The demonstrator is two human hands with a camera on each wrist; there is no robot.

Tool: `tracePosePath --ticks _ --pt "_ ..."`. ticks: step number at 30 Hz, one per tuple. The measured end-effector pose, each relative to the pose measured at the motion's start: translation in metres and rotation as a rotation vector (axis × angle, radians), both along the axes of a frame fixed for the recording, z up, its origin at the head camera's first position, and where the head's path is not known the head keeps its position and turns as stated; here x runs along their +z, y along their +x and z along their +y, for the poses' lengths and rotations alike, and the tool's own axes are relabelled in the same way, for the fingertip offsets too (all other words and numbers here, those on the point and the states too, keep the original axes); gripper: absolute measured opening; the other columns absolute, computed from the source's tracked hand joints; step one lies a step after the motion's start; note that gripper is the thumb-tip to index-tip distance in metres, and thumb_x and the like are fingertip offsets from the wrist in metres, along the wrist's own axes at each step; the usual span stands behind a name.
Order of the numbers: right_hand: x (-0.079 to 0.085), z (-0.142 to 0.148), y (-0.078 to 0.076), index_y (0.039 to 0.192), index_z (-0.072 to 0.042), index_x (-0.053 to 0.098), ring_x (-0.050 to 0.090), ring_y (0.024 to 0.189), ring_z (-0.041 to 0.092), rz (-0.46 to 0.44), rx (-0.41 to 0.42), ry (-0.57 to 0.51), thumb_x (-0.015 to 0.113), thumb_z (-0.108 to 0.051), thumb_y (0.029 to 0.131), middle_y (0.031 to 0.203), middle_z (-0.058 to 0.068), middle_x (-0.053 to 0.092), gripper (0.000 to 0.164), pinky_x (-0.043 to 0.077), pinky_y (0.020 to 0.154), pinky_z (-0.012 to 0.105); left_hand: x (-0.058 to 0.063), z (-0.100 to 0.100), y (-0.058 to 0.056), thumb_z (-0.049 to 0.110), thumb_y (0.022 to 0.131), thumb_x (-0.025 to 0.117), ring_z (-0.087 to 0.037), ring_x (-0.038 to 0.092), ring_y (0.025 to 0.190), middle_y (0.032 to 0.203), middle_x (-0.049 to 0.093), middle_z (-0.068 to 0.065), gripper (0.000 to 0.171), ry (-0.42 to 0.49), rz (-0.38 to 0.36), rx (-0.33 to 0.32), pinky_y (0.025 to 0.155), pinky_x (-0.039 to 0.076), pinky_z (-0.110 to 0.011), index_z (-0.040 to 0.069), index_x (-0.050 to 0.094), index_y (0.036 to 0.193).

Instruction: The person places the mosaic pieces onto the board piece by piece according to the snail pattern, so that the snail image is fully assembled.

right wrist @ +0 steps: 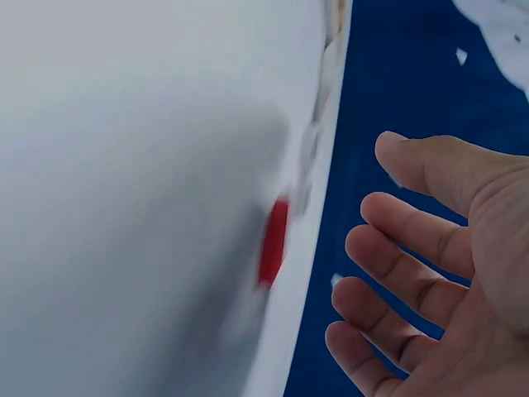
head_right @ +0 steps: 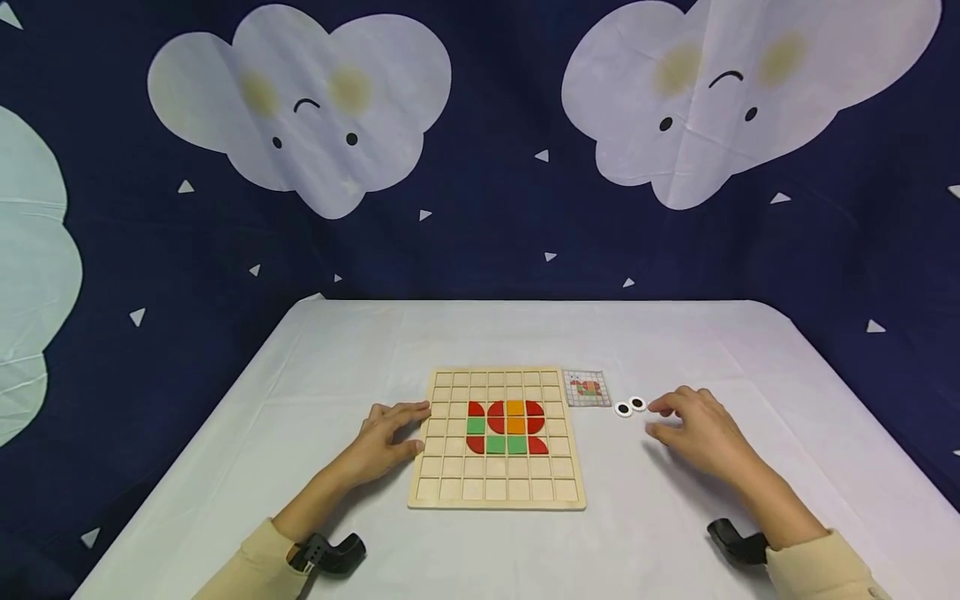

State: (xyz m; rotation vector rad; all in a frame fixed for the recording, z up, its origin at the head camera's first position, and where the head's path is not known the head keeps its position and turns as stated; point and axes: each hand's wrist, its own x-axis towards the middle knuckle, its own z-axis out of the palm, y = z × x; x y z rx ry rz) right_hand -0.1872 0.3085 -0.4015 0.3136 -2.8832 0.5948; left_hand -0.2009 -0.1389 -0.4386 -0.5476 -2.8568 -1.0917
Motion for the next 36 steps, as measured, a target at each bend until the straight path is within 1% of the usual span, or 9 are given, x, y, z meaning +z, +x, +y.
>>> tracePosePath --ticks 6,9,14,20,25,32,36 --pt "-0.014 0.032 0.008 0.099 -0.007 0.070 0.051 0.087 0.025 0.023 -0.045 0.032 0.074 -0.022 0.078 0.089 0.008 0.063 0.026 0.034 0.068 0.034 0.000 0.000 0.000 0.017 0.082 0.070 -0.012 0.036 0.095 0.139 0.053 0.003 0.046 0.020 -0.010 -0.006 0.083 0.027 -0.033 0.011 0.060 0.127" --pt "-0.018 0.042 0.007 0.099 -0.004 0.069 0.050 0.084 0.026 0.011 -0.059 0.048 0.074 -0.019 0.077 0.087 0.008 0.062 0.027 0.033 0.067 0.034 0.001 -0.001 -0.001 0.016 0.082 0.070 -0.013 0.036 0.095 0.139 0.053 0.003 0.046 0.026 -0.005 -0.005 0.083 0.027 -0.033 0.010 0.061 0.127" --pt "-0.021 0.048 0.004 0.099 -0.002 0.069 0.049 0.081 0.024 -0.016 -0.063 0.057 0.072 -0.016 0.077 0.085 0.008 0.062 0.027 0.032 0.066 0.033 -0.001 -0.002 -0.002 0.017 0.082 0.070 -0.014 0.037 0.097 0.139 0.053 0.003 0.046 0.017 0.007 -0.015 0.082 0.026 -0.033 0.010 0.060 0.127" --pt "-0.024 0.048 0.004 0.099 -0.003 0.069 0.047 0.081 0.022 -0.034 -0.047 0.063 0.073 -0.017 0.076 0.084 0.005 0.060 0.027 0.032 0.066 0.032 -0.002 -0.001 -0.002 0.018 0.082 0.070 -0.014 0.038 0.099 0.139 0.053 0.003 0.047 0.009 0.003 -0.018 0.084 0.026 -0.034 0.011 0.060 0.127" --pt "-0.022 0.044 0.003 0.100 -0.004 0.069 0.045 0.082 0.021 -0.043 -0.020 0.063 0.074 -0.022 0.077 0.086 0.004 0.059 0.029 0.031 0.066 0.032 -0.002 -0.001 -0.002 0.018 0.083 0.070 -0.014 0.038 0.098 0.139 0.053 0.004 0.047 0.008 0.003 -0.008 0.083 0.027 -0.034 0.012 0.060 0.128" --pt "-0.022 0.026 0.003 0.101 -0.008 0.070 0.044 0.084 0.018 -0.058 0.011 0.073 0.075 -0.029 0.077 0.090 0.002 0.060 0.033 0.033 0.067 0.029 -0.002 -0.001 -0.001 0.017 0.082 0.071 -0.013 0.038 0.099 0.139 0.053 0.005 0.046 0.010 -0.009 -0.004 0.084 0.027 -0.034 0.012 0.060 0.127" --pt "-0.023 0.016 0.001 0.101 -0.009 0.070 0.045 0.084 0.017 -0.052 0.039 0.063 0.075 -0.031 0.077 0.090 0.000 0.060 0.033 0.034 0.069 0.031 -0.002 0.000 -0.001 0.017 0.082 0.071 -0.014 0.038 0.099 0.139 0.053 0.005 0.046 0.018 -0.004 -0.009 0.083 0.027 -0.035 0.012 0.060 0.127"
